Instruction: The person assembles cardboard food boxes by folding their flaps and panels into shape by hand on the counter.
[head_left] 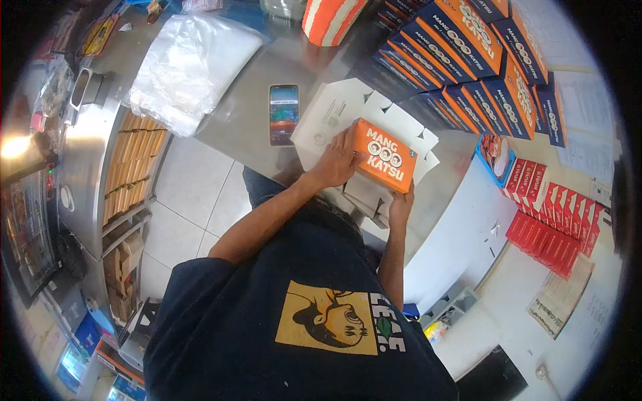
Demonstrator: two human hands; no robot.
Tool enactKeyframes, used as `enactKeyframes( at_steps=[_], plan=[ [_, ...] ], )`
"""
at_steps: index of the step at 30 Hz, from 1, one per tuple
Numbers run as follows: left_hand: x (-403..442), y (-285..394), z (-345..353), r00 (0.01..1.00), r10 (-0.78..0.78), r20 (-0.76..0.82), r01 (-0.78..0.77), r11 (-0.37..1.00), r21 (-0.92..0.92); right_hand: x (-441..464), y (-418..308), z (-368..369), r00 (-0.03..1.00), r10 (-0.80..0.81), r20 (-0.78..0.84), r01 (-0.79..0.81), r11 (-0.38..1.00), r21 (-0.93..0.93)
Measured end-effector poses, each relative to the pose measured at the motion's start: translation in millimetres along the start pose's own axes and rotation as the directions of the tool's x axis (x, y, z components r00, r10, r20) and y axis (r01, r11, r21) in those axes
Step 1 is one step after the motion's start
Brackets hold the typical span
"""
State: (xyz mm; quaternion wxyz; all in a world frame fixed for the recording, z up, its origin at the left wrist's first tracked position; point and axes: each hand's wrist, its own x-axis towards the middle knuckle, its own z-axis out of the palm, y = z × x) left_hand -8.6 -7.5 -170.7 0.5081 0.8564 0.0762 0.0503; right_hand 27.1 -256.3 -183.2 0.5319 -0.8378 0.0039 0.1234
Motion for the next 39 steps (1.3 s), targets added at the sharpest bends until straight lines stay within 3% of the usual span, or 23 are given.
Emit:
enactKeyframes(
  at_steps=[1,2,3,4,5,7,8,10,13,15,17,18,19,20,21,22,23,25,28,32,34,38,39],
  plan=[
    [6,3,-8,0.998,-0.047,0.031,0.051,0.991,-0.126,0,-16,-1,0.985,0.173,-0.017,-0.158,0.931,0.328],
    [10,6,-15,0.993,-0.091,0.071,0.106,0.963,-0.248,1,-30,-5,0.986,0.168,-0.018,-0.153,0.932,0.330],
    [13,12,-22,0.993,-0.091,0.072,0.106,0.963,-0.249,0,-40,-10,0.987,0.161,0.007,-0.152,0.915,0.373],
    [15,18,-28,0.975,-0.141,0.170,0.212,0.816,-0.538,-3,-48,-15,0.987,0.156,0.031,-0.154,0.897,0.415],
    [17,25,-33,0.949,-0.155,0.276,0.314,0.574,-0.757,-6,-54,-17,0.987,0.157,0.030,-0.155,0.897,0.413],
    [15,38,-42,0.959,-0.139,0.248,0.281,0.593,-0.754,-10,-66,-17,0.996,-0.063,0.063,0.029,0.897,0.440],
    [14,42,-45,0.968,-0.120,0.221,0.248,0.613,-0.750,-10,-73,-14,0.996,-0.068,0.065,0.033,0.897,0.441],
    [10,48,-45,0.975,-0.098,0.199,0.218,0.588,-0.779,-16,-85,-11,0.997,-0.072,0.005,0.049,0.726,0.686],
    [1,54,-38,0.985,-0.059,0.162,0.167,0.562,-0.810,-11,-81,-15,0.989,-0.121,-0.086,0.145,0.669,0.729],
    [-3,61,-39,0.989,-0.036,0.145,0.140,0.566,-0.812,-11,-85,-16,0.985,-0.111,-0.130,0.170,0.705,0.688],
    [-3,72,-48,0.964,-0.221,0.150,0.261,0.665,-0.700,-13,-97,-20,0.977,-0.110,-0.182,0.204,0.733,0.649],
    [-3,68,-51,0.967,-0.209,0.146,0.250,0.671,-0.698,-15,-114,-22,0.978,-0.133,-0.159,0.198,0.830,0.522],
    [-4,61,-57,0.997,-0.063,-0.046,0.036,0.899,-0.436,-17,-131,-24,0.979,-0.153,-0.135,0.194,0.904,0.381],
    [-4,55,-62,0.974,0.141,-0.180,-0.159,0.983,-0.089,-19,-144,-26,0.976,-0.164,-0.142,0.208,0.899,0.385],
    [-4,57,-68,0.972,0.151,-0.183,-0.168,0.982,-0.085,-23,-156,-27,0.970,-0.239,0.037,0.231,0.961,0.150],
    [-8,64,-76,0.977,0.212,0.013,-0.204,0.954,-0.219,-29,-172,-25,0.940,-0.252,0.228,0.278,0.956,-0.092],
    [-13,73,-83,0.937,0.287,0.197,-0.206,0.913,-0.352,-35,-191,-20,0.920,-0.212,0.330,0.277,0.947,-0.164],
    [-20,84,-87,0.921,0.299,0.249,-0.225,0.931,-0.287,-46,-203,-7,0.894,-0.200,0.402,0.301,0.931,-0.208],
    [-26,72,-80,0.912,0.158,0.379,-0.016,0.936,-0.350,-52,-209,-6,0.895,-0.166,0.413,0.227,0.968,-0.103],
    [-33,76,-80,0.918,0.142,0.371,-0.009,0.941,-0.339,-55,-207,-2,0.900,-0.159,0.405,0.214,0.972,-0.094],
    [-33,90,-81,0.931,0.119,0.344,-0.074,0.987,-0.141,-53,-205,0,0.909,-0.189,0.372,0.260,0.953,-0.153],
    [-34,104,-77,0.949,0.014,0.315,0.004,0.998,-0.057,-41,-189,12,0.925,-0.249,0.287,0.296,0.945,-0.136],
    [-34,105,-74,0.948,0.004,0.318,0.001,1.000,-0.015,-38,-179,14,0.955,-0.182,0.233,0.198,0.979,-0.048]
  ],
)
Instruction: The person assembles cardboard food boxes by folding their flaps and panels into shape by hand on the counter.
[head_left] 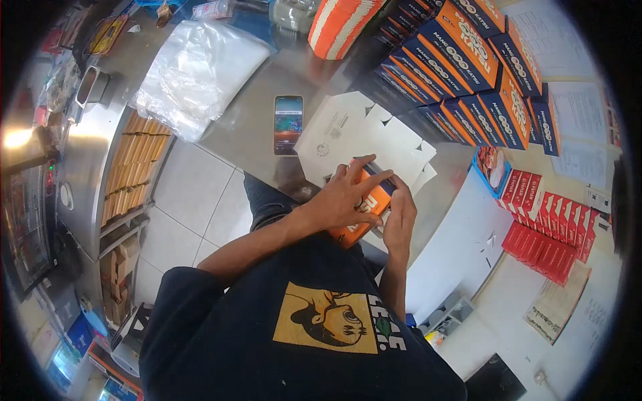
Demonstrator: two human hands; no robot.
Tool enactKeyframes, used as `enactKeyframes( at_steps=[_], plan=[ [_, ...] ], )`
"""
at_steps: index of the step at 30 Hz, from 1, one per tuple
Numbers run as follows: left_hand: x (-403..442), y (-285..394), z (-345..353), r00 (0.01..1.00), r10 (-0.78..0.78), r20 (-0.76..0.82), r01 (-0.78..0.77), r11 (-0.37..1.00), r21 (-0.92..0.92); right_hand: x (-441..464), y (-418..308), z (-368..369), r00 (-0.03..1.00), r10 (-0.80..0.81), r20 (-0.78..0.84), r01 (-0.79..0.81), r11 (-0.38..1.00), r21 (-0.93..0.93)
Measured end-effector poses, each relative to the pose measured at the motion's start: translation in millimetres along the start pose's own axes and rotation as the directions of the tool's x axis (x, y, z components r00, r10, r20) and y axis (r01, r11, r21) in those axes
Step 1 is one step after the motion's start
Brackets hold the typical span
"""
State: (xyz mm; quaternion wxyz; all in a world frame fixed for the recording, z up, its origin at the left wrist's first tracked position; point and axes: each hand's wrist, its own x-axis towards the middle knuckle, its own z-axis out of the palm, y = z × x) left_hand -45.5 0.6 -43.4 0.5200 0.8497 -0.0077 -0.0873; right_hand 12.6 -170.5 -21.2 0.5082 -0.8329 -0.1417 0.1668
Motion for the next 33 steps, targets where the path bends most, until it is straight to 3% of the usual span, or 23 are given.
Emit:
enactKeyframes(
  at_steps=[1,5,7,8,10,11,12,13,15,16,17,18,19,20,22,25,26,27,28,30,31,33],
  plan=[
    [1,0,3,1.000,-0.011,0.001,0.011,0.999,0.042,1,8,2,0.996,0.078,-0.044,-0.073,0.991,0.114],
    [3,-8,19,1.000,0.000,-0.015,0.001,0.994,0.111,-1,24,13,0.991,0.090,-0.098,-0.071,0.981,0.183],
    [2,-10,25,0.982,0.151,-0.117,-0.115,0.956,0.268,-3,25,16,0.983,-0.059,-0.172,0.042,0.994,-0.101],
    [2,-14,23,0.982,0.152,-0.116,-0.116,0.957,0.267,-2,23,14,0.983,-0.058,-0.173,0.041,0.994,-0.102],
    [1,-23,13,0.979,0.149,-0.136,-0.169,0.975,-0.143,2,21,7,0.953,0.067,-0.296,-0.087,0.995,-0.053],
    [0,-23,12,0.980,0.153,-0.130,-0.171,0.975,-0.143,6,29,0,0.927,0.044,-0.372,-0.051,0.999,-0.008],
    [-2,-21,11,0.996,0.007,-0.089,-0.036,0.944,-0.329,5,24,0,0.925,0.049,-0.377,-0.056,0.998,-0.007],
    [-3,-19,10,0.991,-0.132,-0.027,0.102,0.863,-0.494,6,16,-2,0.899,0.106,-0.424,-0.049,0.988,0.143],
    [-6,-17,16,0.989,-0.141,-0.035,0.094,0.808,-0.581,4,4,2,0.877,0.215,-0.430,-0.018,0.909,0.417],
    [-5,-16,21,0.989,-0.143,-0.044,0.078,0.747,-0.661,2,10,8,0.878,0.213,-0.429,-0.016,0.908,0.418],
    [0,-21,30,0.970,-0.160,-0.182,-0.016,0.707,-0.707,2,22,15,0.908,0.117,-0.403,0.024,0.944,0.328],
    [3,-14,26,0.972,-0.153,-0.178,-0.018,0.708,-0.706,1,21,21,0.928,0.024,-0.372,0.068,0.970,0.233],
    [5,-4,22,0.943,-0.207,-0.262,-0.057,0.675,-0.735,-7,12,23,0.954,0.048,-0.295,-0.016,0.994,0.111],
    [8,1,19,0.900,-0.262,-0.350,-0.105,0.647,-0.755,-5,12,21,0.953,0.043,-0.299,-0.011,0.994,0.108],
    [7,8,18,0.888,-0.270,-0.373,-0.066,0.726,-0.684,-8,15,23,0.947,0.146,-0.285,-0.046,0.943,0.329],
    [16,19,2,0.936,-0.276,-0.220,0.074,0.764,-0.641,-7,31,15,0.959,0.150,-0.242,-0.036,0.907,0.419],
    [17,18,-6,0.944,-0.249,-0.215,0.057,0.768,-0.638,-3,42,8,0.954,0.100,-0.284,0.043,0.889,0.456],
    [20,17,-14,0.974,-0.139,-0.179,0.032,0.868,-0.496,2,55,2,0.945,0.050,-0.325,0.122,0.865,0.487],
    [30,18,-21,0.992,-0.014,-0.129,-0.031,0.939,-0.343,8,43,-17,0.923,0.024,-0.383,0.164,0.878,0.450],
    [31,32,-30,0.998,-0.021,-0.052,0.000,0.924,-0.382,13,7,-57,0.984,0.023,-0.178,0.016,0.977,0.211],
    [32,34,-28,0.999,0.042,-0.024,-0.048,0.923,-0.381,16,0,-75,0.993,-0.033,-0.116,0.040,0.998,0.052],
    [37,28,-21,0.969,0.106,-0.223,-0.171,0.940,-0.295,23,-2,-118,0.965,-0.095,-0.243,0.094,0.995,-0.013]
  ],
)
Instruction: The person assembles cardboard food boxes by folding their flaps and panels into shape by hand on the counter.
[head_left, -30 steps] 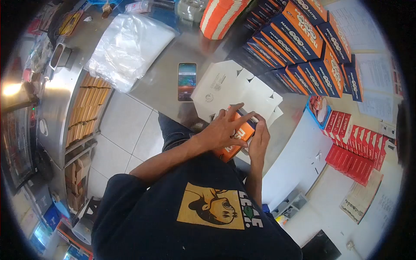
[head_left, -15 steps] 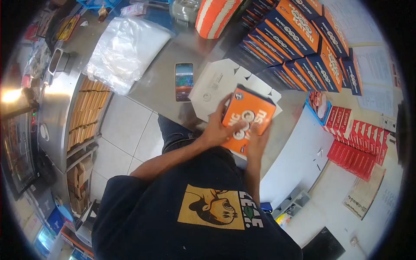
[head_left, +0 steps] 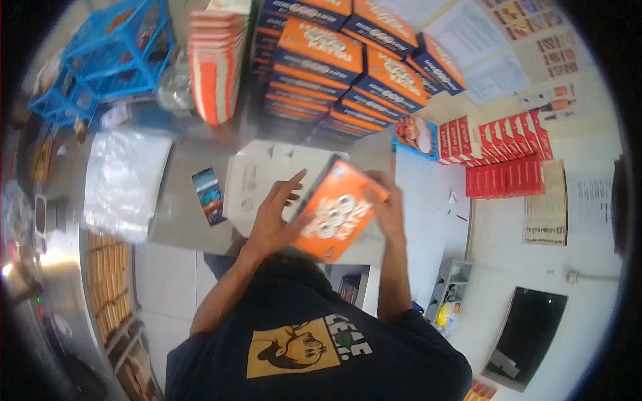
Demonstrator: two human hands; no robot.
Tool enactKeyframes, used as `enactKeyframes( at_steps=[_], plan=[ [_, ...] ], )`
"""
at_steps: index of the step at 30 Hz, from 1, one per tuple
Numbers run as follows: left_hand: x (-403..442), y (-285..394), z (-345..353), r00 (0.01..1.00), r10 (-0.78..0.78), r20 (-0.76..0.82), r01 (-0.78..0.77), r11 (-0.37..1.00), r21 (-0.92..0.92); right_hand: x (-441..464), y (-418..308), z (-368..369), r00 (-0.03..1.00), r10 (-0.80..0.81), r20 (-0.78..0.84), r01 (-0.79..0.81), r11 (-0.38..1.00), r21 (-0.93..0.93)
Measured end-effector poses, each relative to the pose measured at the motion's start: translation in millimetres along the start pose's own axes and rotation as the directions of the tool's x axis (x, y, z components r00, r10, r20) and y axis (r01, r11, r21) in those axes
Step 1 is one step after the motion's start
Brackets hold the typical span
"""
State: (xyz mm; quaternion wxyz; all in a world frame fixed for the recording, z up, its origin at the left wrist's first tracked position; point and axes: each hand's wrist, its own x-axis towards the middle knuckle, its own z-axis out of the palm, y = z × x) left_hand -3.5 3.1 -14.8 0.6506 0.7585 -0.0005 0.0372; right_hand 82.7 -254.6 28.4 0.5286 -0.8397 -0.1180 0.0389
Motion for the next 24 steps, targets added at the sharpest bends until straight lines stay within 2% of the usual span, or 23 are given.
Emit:
enactKeyframes(
  at_steps=[2,3,4,5,7,11,13,14,15,16,17,19,23,24],
  plan=[
    [0,-23,8,0.999,0.008,0.042,-0.009,1.000,0.021,29,13,-60,0.986,-0.050,-0.156,0.045,0.998,-0.039],
    [-2,-35,14,0.997,-0.023,0.071,0.020,0.999,0.042,46,-9,-73,0.950,-0.007,-0.312,0.090,0.964,0.251],
    [-8,-46,22,0.987,0.041,0.153,-0.072,0.976,0.207,63,-30,-87,0.887,0.036,-0.459,0.219,0.844,0.489],
    [-14,-59,27,0.957,0.053,0.285,-0.164,0.911,0.380,80,-34,-112,0.924,-0.051,-0.378,0.259,0.813,0.522],
    [-33,-111,45,0.910,-0.002,0.415,-0.268,0.762,0.590,113,-61,-122,0.959,-0.021,-0.284,0.165,0.854,0.493],
    [-35,-150,52,0.896,-0.050,0.442,-0.253,0.759,0.600,158,-47,-113,0.949,0.061,-0.308,0.118,0.841,0.529],
    [-35,-151,47,0.901,-0.047,0.432,-0.236,0.782,0.577,165,-59,-82,0.951,0.152,-0.268,0.032,0.817,0.576],
    [-36,-152,46,0.907,-0.070,0.416,-0.207,0.785,0.583,169,-67,-61,0.931,0.193,-0.309,0.040,0.790,0.612],
    [-34,-153,47,0.892,-0.054,0.449,-0.241,0.783,0.574,175,-72,-49,0.934,0.212,-0.287,0.013,0.784,0.621],
    [-33,-155,45,0.875,-0.042,0.483,-0.274,0.779,0.564,186,-73,-35,0.946,0.183,-0.267,0.012,0.805,0.593],
    [-32,-157,43,0.877,-0.075,0.475,-0.243,0.782,0.574,195,-74,-21,0.957,0.156,-0.243,0.009,0.824,0.566],
    [-34,-162,44,0.873,0.008,0.487,-0.321,0.761,0.564,208,-79,5,0.961,0.099,-0.259,0.056,0.847,0.529],
    [-38,-156,42,0.885,-0.004,0.465,-0.277,0.798,0.535,220,-80,32,0.962,0.130,-0.238,0.003,0.872,0.490],
    [-38,-157,42,0.891,0.013,0.453,-0.282,0.799,0.532,217,-83,41,0.942,0.116,-0.314,0.005,0.933,0.360]
  ],
)
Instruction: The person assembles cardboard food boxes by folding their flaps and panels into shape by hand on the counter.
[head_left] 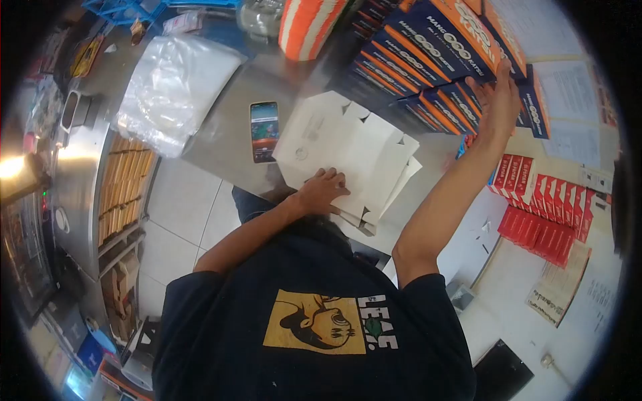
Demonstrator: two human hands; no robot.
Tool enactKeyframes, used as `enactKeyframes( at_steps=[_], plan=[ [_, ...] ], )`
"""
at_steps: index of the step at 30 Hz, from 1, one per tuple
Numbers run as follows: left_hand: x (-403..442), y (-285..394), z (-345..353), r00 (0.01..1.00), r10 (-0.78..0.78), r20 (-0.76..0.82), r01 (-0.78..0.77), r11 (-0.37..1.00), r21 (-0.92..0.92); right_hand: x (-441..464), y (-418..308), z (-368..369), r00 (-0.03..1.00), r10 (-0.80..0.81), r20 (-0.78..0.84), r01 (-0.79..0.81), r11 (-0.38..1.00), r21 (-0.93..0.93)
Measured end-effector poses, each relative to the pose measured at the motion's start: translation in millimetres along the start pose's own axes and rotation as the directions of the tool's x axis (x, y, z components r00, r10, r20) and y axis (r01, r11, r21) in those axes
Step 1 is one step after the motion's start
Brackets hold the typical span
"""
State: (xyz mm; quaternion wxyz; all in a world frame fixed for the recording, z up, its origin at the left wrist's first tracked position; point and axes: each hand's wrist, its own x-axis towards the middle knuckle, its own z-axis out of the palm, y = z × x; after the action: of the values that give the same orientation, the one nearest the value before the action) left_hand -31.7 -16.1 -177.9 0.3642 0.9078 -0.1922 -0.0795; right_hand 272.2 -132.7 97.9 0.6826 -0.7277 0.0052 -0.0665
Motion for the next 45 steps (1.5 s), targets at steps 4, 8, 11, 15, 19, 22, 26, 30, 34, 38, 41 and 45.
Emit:
enactKeyframes(
  at_steps=[4,8,11,15,19,22,26,30,34,38,41,45],
  plan=[
    [-1,-2,-1,1.000,0.014,-0.026,-0.014,1.000,-0.009,-25,-8,23,0.989,-0.150,-0.018,0.137,0.943,-0.304],
    [0,-8,1,0.997,0.040,-0.060,-0.040,0.999,-0.004,6,12,-3,0.893,-0.448,-0.045,0.323,0.707,-0.629],
    [0,-9,2,0.998,0.016,-0.064,-0.019,0.999,-0.043,34,4,-47,0.714,-0.637,-0.291,0.216,0.596,-0.774],
    [-1,-7,0,1.000,0.004,-0.025,-0.005,1.000,-0.019,133,24,-175,0.632,-0.639,-0.439,-0.134,0.468,-0.874],
    [2,-8,-2,1.000,0.009,-0.006,-0.009,1.000,0.003,189,40,-232,0.867,-0.300,-0.397,-0.093,0.686,-0.722],
    [3,-8,-3,1.000,0.014,-0.003,-0.014,1.000,-0.004,158,30,-202,0.928,-0.053,-0.368,-0.177,0.807,-0.563],
    [2,-8,-4,1.000,-0.001,0.005,0.001,1.000,-0.022,171,39,-209,0.887,-0.225,-0.402,-0.135,0.707,-0.694],
    [-3,-22,15,0.999,0.029,-0.025,-0.030,0.999,-0.039,203,44,-232,0.828,-0.265,-0.495,-0.156,0.738,-0.656],
    [6,-22,15,0.999,0.045,-0.027,-0.046,0.999,-0.028,276,78,-292,0.923,-0.292,-0.251,0.008,0.665,-0.746],
    [7,-13,-1,1.000,0.007,0.026,-0.006,0.998,-0.057,220,67,-238,0.850,-0.428,-0.307,0.127,0.733,-0.669],
    [8,-7,-7,0.998,-0.012,0.058,0.015,0.999,-0.052,190,42,-210,0.899,-0.252,-0.357,0.003,0.821,-0.571],
    [6,-13,2,0.999,0.046,0.019,-0.045,0.999,-0.011,223,57,-240,0.936,-0.242,-0.258,0.023,0.770,-0.638]
  ],
)
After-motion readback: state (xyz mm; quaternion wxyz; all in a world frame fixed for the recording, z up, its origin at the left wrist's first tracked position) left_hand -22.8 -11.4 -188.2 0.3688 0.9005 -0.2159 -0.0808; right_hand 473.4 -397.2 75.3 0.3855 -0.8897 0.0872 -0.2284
